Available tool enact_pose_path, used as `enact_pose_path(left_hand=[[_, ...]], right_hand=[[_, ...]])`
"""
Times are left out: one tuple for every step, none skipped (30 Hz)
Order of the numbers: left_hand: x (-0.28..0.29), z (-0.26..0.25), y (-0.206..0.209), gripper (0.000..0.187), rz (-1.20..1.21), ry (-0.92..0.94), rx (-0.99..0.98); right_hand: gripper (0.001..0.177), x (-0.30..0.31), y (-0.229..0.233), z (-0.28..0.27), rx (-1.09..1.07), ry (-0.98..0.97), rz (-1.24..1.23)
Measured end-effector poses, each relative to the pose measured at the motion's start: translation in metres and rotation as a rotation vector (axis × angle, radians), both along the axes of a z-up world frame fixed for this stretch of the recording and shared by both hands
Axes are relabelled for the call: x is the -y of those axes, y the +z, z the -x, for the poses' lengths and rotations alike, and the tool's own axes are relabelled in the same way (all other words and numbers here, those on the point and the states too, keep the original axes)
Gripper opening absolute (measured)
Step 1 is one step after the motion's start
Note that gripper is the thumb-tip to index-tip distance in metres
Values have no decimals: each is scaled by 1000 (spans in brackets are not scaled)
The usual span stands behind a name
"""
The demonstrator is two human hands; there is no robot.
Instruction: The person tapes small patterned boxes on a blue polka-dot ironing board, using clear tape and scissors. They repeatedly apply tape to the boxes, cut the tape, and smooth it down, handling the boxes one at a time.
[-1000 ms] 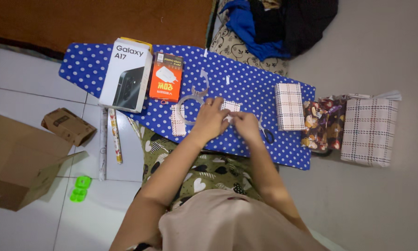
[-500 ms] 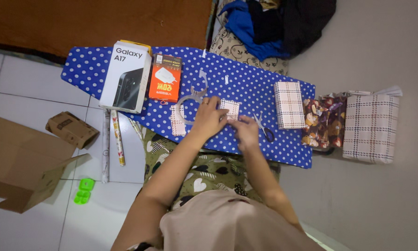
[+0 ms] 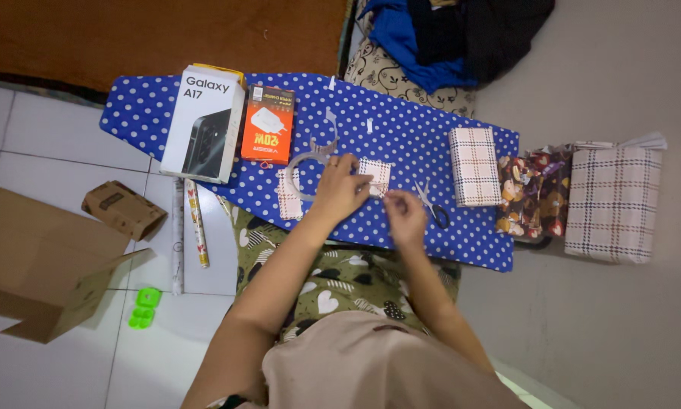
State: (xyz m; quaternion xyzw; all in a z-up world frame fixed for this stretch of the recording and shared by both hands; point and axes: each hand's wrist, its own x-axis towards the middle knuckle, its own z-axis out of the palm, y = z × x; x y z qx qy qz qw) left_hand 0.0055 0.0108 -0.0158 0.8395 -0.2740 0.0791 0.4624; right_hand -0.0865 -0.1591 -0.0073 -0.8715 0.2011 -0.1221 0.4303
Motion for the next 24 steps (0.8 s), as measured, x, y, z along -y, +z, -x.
enact_pose_path(left_hand=[[0, 0, 0, 20, 2, -3, -6], [0, 0, 0, 20, 4, -6, -11], [0, -1, 0, 19, 3, -8, -15], [0, -1, 0, 19, 3, -8, -18], [0, -1, 0, 19, 3, -7, -22], [0, -1, 0, 19, 5, -7, -21], [0, -1, 0, 19, 7, -7, -21], [-1, -1, 0, 19, 9, -7, -22], [-1, -1, -1, 20, 11, -4, -12], [-2, 0, -1, 21, 13, -4, -3], [-2, 1, -1, 21, 15, -3, 6], [-3, 1, -1, 22, 19, -5, -2], [-3, 2, -1, 23, 23, -7, -11], [-3, 2, 0, 23, 28, -12, -18], [-3, 2, 1, 24, 28, -9, -26], [-3, 3, 2, 24, 27, -6, -35], [-3, 4, 3, 24, 27, -2, -44], [-3, 4, 4, 25, 24, -4, -39], [-4, 4, 5, 26, 22, -5, -35], [-3, 4, 6, 26, 20, -8, -30], [-3, 4, 7, 27, 50, -7, -38], [-3, 6, 9, 27, 80, -8, -47], [-3, 8, 10, 28, 109, -9, -55], [-2, 12, 11, 23, 119, 41, -70]], right_hand=[[16, 4, 2, -2, -5, 43, 85], [16, 10, 5, -7, -10, 84, 171], [16, 14, 8, -11, -14, 126, 256], [17, 16, 10, -15, -19, 158, 238], [19, 17, 12, -19, -23, 190, 220], [21, 17, 13, -22, -28, 226, 201], [24, 17, 14, -23, -30, 247, 223], [28, 16, 15, -24, -34, 269, 244], [31, 15, 15, -25, -37, 290, 266], [31, 14, 16, -25, -29, 305, 296], [30, 15, 16, -25, -22, 319, 326], [30, 15, 16, -25, -13, 330, 357], [29, 14, 16, -26, -4, 341, 365], [29, 14, 17, -26, 6, 349, 374], [28, 15, 18, -27, 16, 357, 383], [27, 14, 18, -27, 16, 357, 391], [26, 13, 19, -27, 15, 356, 399], [26, 12, 21, -28, 16, 357, 407], [25, 11, 23, -29, 12, 368, 424], [25, 11, 25, -30, 9, 379, 441], [24, 12, 27, -31, 5, 390, 459], [24, 12, 29, -32, 7, 403, 447], [24, 12, 31, -33, 9, 416, 435], [24, 13, 32, -33, 9, 430, 423]])
